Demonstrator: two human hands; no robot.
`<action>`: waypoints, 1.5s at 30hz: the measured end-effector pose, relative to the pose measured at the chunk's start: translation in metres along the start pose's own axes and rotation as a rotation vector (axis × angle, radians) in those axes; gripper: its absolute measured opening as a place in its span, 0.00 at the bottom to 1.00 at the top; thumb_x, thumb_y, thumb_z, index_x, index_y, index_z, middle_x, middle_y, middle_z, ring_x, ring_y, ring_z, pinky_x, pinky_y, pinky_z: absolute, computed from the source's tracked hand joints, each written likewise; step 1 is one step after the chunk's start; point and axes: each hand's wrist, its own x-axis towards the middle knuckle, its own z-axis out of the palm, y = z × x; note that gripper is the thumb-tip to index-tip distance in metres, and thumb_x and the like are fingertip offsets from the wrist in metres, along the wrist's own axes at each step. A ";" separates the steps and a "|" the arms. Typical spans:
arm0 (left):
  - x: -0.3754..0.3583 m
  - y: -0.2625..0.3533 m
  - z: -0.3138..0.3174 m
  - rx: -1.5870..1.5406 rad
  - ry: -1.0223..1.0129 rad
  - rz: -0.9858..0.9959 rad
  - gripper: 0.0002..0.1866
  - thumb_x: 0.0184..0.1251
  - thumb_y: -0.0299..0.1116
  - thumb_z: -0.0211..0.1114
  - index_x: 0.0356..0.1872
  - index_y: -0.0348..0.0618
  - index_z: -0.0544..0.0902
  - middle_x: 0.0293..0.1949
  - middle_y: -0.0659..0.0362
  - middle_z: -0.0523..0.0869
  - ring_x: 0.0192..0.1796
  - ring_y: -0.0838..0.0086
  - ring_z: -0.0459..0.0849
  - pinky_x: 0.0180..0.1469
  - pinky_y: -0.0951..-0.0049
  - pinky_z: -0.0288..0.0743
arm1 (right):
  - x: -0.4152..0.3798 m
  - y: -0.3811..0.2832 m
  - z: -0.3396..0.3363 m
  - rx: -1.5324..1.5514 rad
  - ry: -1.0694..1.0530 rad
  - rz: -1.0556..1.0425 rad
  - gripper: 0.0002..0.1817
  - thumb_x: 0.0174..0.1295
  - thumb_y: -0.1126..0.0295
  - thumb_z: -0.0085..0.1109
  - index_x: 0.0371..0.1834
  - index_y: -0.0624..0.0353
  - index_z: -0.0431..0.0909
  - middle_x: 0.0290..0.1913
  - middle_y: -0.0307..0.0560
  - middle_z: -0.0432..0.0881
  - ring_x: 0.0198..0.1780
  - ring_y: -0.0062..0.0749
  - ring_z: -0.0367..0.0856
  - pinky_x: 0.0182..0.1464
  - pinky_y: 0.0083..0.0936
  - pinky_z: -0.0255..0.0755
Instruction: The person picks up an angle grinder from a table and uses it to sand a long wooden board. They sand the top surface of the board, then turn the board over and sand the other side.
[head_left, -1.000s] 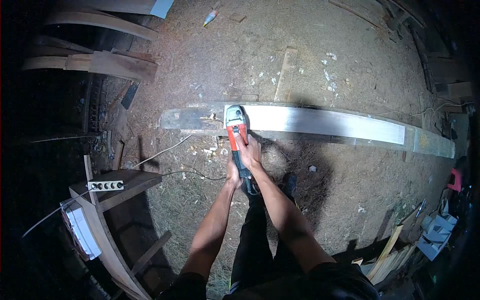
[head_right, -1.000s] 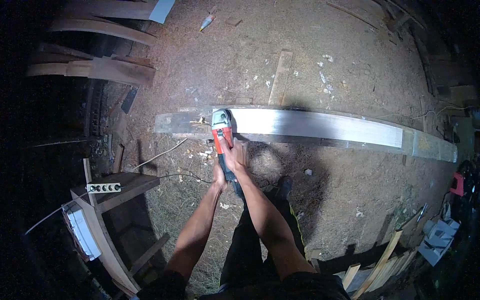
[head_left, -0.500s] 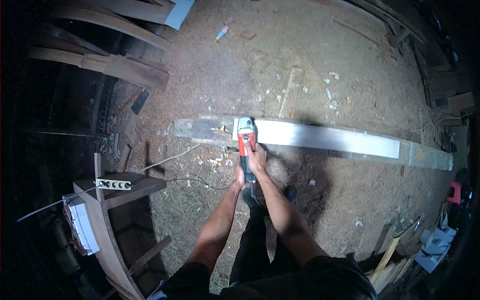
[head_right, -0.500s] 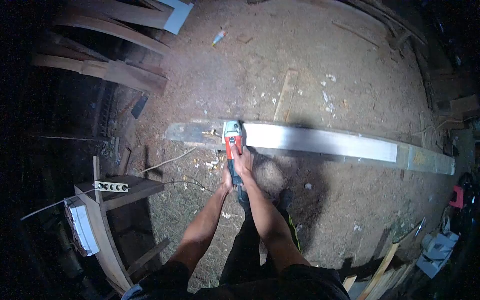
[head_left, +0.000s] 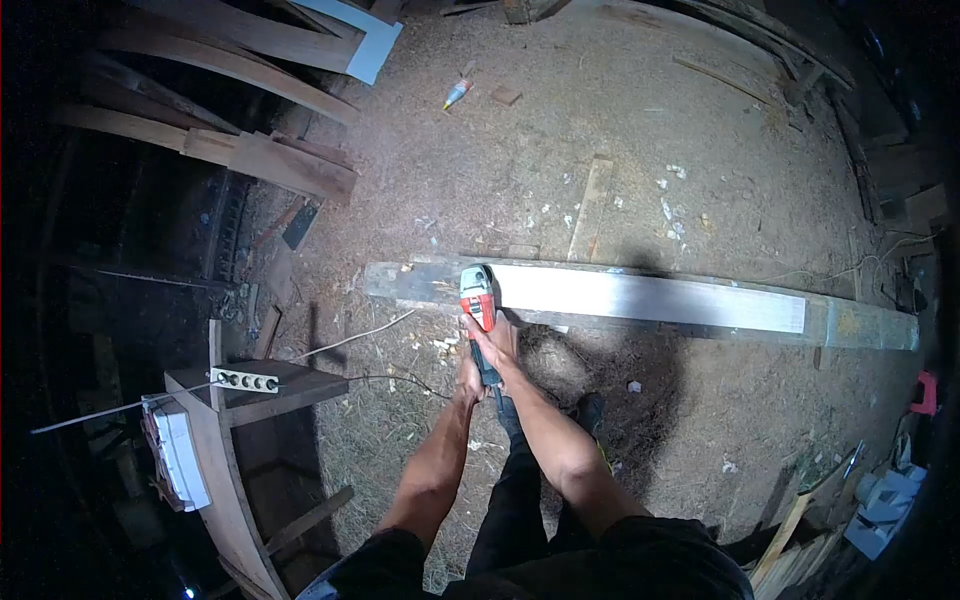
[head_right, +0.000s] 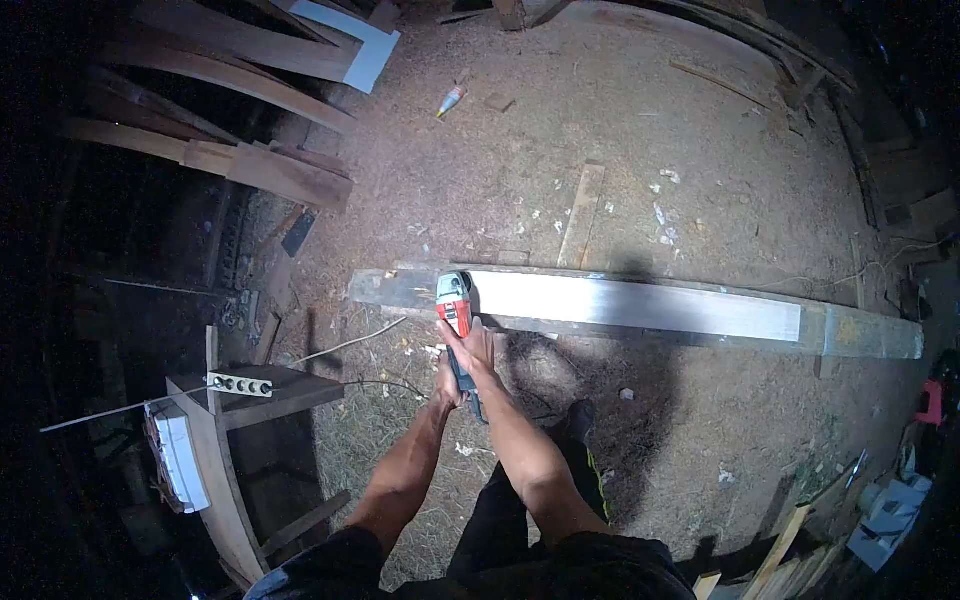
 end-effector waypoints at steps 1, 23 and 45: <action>-0.004 0.002 0.000 0.044 -0.119 -0.008 0.29 0.73 0.58 0.34 0.50 0.48 0.76 0.31 0.60 0.84 0.27 0.72 0.83 0.22 0.71 0.77 | -0.001 0.001 -0.005 0.023 0.016 0.049 0.39 0.47 0.34 0.63 0.42 0.64 0.76 0.40 0.64 0.82 0.46 0.57 0.81 0.49 0.44 0.72; -0.008 -0.078 0.148 0.279 -0.286 -0.221 0.28 0.73 0.56 0.31 0.42 0.45 0.76 0.21 0.57 0.80 0.16 0.67 0.78 0.11 0.65 0.73 | -0.002 0.066 -0.179 0.182 0.314 0.195 0.34 0.52 0.37 0.61 0.41 0.62 0.79 0.39 0.60 0.83 0.45 0.53 0.81 0.48 0.42 0.71; -0.030 -0.068 0.145 0.245 -0.285 -0.166 0.30 0.73 0.57 0.32 0.54 0.45 0.74 0.31 0.56 0.84 0.24 0.69 0.83 0.18 0.70 0.78 | -0.009 0.047 -0.175 0.176 0.235 0.219 0.35 0.51 0.35 0.60 0.42 0.61 0.81 0.40 0.58 0.84 0.45 0.47 0.83 0.47 0.37 0.74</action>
